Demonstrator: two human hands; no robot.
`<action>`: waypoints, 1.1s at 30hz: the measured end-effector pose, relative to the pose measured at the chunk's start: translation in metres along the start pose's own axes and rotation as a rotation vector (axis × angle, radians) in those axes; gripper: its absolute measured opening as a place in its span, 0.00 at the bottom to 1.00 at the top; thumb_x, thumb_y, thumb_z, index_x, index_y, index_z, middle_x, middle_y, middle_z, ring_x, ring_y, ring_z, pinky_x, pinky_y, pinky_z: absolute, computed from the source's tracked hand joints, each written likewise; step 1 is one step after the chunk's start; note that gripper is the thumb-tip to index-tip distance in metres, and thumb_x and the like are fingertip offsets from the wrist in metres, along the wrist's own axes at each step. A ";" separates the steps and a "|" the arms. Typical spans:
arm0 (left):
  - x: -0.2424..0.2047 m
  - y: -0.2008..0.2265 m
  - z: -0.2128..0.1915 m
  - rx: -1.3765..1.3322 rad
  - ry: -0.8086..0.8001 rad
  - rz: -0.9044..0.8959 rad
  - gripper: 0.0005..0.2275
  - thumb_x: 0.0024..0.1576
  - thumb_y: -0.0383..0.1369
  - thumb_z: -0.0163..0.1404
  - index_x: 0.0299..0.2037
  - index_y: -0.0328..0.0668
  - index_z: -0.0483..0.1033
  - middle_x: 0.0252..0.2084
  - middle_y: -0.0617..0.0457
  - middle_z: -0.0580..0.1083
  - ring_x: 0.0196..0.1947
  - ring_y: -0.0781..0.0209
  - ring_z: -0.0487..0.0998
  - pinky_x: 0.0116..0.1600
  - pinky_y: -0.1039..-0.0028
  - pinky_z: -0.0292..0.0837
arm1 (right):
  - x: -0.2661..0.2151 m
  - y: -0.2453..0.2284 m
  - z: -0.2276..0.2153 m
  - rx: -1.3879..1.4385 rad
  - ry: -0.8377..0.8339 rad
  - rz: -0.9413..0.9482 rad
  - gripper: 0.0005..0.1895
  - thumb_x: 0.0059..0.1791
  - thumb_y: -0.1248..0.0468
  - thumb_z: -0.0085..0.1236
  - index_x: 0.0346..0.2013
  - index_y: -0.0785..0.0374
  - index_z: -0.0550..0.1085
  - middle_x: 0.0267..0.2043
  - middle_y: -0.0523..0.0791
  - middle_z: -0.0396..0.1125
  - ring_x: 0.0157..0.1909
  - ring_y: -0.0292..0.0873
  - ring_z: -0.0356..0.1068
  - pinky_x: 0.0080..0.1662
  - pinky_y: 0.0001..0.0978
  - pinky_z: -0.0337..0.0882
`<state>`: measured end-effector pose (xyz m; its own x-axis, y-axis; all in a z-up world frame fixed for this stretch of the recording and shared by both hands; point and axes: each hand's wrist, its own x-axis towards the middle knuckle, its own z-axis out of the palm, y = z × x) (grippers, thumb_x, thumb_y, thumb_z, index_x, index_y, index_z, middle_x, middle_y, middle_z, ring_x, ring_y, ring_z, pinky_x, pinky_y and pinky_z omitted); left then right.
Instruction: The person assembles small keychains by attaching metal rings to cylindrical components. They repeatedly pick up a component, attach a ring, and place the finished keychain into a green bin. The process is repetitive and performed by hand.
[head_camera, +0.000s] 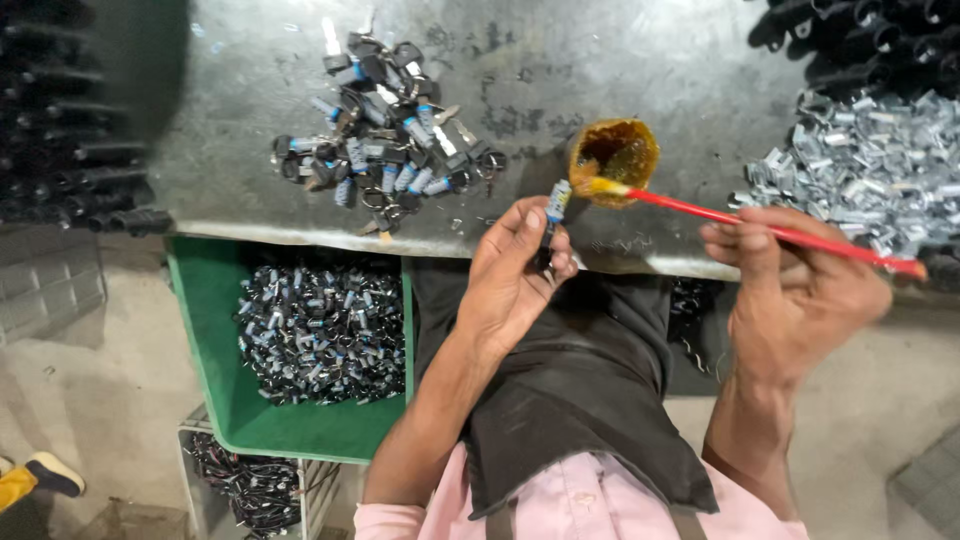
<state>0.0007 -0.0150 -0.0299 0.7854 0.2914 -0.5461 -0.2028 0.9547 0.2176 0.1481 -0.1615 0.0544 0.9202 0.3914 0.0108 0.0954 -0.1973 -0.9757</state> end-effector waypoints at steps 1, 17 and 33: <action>-0.003 0.004 0.004 -0.016 -0.032 0.017 0.10 0.68 0.34 0.51 0.54 0.38 0.70 0.35 0.53 0.73 0.34 0.65 0.73 0.45 0.71 0.72 | 0.002 -0.001 0.003 -0.036 0.008 -0.024 0.04 0.62 0.75 0.58 0.49 0.78 0.74 0.39 0.55 0.73 0.39 0.44 0.78 0.44 0.29 0.81; -0.050 0.100 0.021 2.253 0.223 0.778 0.11 0.52 0.36 0.65 0.42 0.47 0.80 0.76 0.39 0.52 0.76 0.25 0.40 0.73 0.26 0.30 | 0.040 -0.040 0.011 -0.721 -0.628 0.192 0.13 0.54 0.62 0.60 0.48 0.69 0.80 0.32 0.51 0.77 0.32 0.42 0.76 0.36 0.33 0.74; -0.070 0.073 0.024 2.051 -0.034 0.695 0.13 0.51 0.39 0.63 0.44 0.52 0.82 0.76 0.44 0.52 0.77 0.27 0.38 0.73 0.29 0.28 | -0.061 0.064 0.065 1.135 -0.760 1.062 0.29 0.59 0.56 0.50 0.69 0.72 0.61 0.63 0.54 0.64 0.59 0.49 0.69 0.58 0.43 0.70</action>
<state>-0.0555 0.0331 0.0434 0.8945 0.4470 -0.0113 0.3409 -0.6654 0.6641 0.0739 -0.1399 -0.0232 -0.0032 0.8883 -0.4592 -0.9860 -0.0794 -0.1466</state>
